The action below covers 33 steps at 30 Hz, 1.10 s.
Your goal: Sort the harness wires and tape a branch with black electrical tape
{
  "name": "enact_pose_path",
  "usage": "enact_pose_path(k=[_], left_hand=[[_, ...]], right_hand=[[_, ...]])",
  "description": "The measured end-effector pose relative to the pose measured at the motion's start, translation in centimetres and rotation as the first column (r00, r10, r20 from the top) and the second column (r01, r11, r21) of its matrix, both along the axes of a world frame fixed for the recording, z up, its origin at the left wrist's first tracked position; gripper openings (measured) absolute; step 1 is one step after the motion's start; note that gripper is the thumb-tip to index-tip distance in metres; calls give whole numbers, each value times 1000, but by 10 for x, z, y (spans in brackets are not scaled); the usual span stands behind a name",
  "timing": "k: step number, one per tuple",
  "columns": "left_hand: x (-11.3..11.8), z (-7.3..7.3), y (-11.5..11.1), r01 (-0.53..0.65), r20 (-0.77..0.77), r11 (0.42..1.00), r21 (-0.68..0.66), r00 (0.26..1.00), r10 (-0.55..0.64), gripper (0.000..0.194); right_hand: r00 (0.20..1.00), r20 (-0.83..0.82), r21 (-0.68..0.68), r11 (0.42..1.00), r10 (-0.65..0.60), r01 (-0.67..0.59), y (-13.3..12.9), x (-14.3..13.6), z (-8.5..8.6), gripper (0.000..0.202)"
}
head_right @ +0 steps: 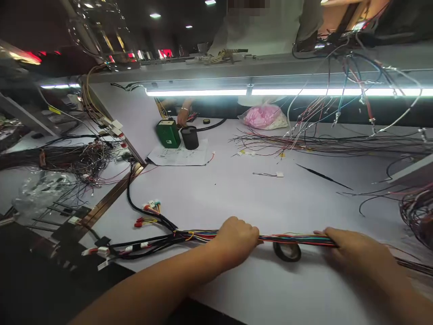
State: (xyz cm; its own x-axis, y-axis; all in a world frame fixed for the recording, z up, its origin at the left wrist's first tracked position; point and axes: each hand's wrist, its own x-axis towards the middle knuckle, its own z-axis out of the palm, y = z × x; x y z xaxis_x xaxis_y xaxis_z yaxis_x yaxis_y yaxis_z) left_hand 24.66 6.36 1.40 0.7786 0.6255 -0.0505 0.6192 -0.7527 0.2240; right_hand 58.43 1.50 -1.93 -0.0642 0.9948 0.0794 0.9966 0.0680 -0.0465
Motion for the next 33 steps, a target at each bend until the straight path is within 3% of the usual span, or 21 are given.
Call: enact_pose_path(k=[1,3,4,5,8,11,15,21,24,28,31,33], left_hand=[[-14,1,-2,-9,38,1000,1,999,9,30],[-50,4,-6,-2,162,1000,20,987,-1,61],[-71,5,-7,-9,176,999,34,984,3,67],[-93,6,-7,-22,160,999,44,987,15,62],[-156,7,-4,-104,70,993,56,993,100,39],[-194,6,-1,-126,43,990,67,991,123,34],[-202,-2,-1,-109,-8,993,51,994,110,29],[-198,-13,0,-176,39,984,-3,984,176,23],[-201,-14,3,-166,81,985,-46,982,169,23],[-202,-12,5,-150,112,984,-92,981,160,23],[-201,-6,6,-155,101,980,-129,981,168,24],[-201,-1,6,-159,98,976,-150,980,175,25]], right_hand=[[998,-26,-69,996,55,-57,-2,-11,9,16],[984,-100,-96,983,148,-157,-6,-30,28,38],[973,-137,-88,976,188,-201,-8,-38,37,48],[960,-171,-69,969,222,-236,-8,-46,44,51],[923,-258,-18,953,287,-302,-1,-70,56,29],[914,-236,-60,934,331,-353,14,-96,57,28],[929,-142,-189,912,341,-363,28,-115,59,24],[941,-38,-133,932,335,-337,13,-119,68,32],[949,-138,-161,939,285,-305,7,-124,75,31],[931,-330,-308,914,156,-262,13,-131,87,29],[925,-332,-417,851,185,-320,22,-133,92,26],[933,-266,-411,848,241,-336,28,-133,91,24]])
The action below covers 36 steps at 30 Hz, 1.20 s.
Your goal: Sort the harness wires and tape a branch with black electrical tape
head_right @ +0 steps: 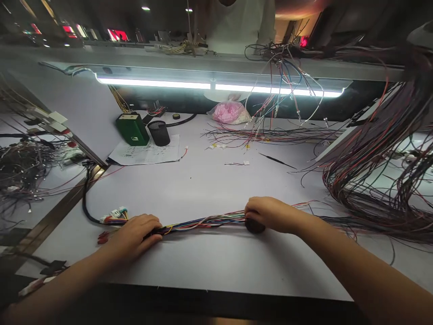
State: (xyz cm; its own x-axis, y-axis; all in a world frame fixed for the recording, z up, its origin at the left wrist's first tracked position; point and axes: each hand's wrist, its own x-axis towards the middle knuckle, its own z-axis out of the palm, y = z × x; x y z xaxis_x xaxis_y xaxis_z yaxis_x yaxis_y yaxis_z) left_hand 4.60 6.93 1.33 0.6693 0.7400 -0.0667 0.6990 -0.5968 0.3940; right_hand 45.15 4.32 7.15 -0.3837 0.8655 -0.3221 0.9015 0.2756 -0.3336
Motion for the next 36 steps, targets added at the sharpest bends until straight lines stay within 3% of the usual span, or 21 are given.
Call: enact_pose_path(k=[4,6,9,11,15,18,22,26,29,32,36], left_hand=[[-2,1,0,18,-1,1000,-26,1000,-18,27],[-3,-2,-1,34,3,999,-4,999,-34,26],[-4,-8,-2,39,4,999,28,999,-39,26],[-4,-8,-3,42,-3,998,40,999,-42,26],[-2,-7,-2,51,-19,998,44,999,-51,26],[-2,-6,-1,56,-20,997,44,998,-55,26],[-2,-6,-2,54,1,998,45,999,-54,25],[-1,0,-2,57,44,998,36,997,-59,24],[3,7,-1,79,20,996,28,997,-80,26],[8,10,0,82,-75,997,8,994,-82,31],[8,8,1,125,-145,991,37,982,-118,37]], right_hand=[[989,142,233,970,41,-74,8,3,-10,23],[977,173,301,938,124,-172,9,5,-15,27],[952,210,365,886,221,-286,8,7,-16,18],[952,219,349,893,215,-283,5,8,-14,20],[973,171,179,966,155,-186,3,3,-7,22],[980,173,88,989,103,-120,7,-2,-6,21],[983,171,84,993,71,-86,13,-5,-5,21],[1000,-6,102,995,-19,20,11,-7,5,16],[993,-72,36,995,-95,97,5,-9,12,20],[1000,16,50,999,5,-6,2,-8,9,26],[977,188,148,980,101,-130,1,3,-9,30]])
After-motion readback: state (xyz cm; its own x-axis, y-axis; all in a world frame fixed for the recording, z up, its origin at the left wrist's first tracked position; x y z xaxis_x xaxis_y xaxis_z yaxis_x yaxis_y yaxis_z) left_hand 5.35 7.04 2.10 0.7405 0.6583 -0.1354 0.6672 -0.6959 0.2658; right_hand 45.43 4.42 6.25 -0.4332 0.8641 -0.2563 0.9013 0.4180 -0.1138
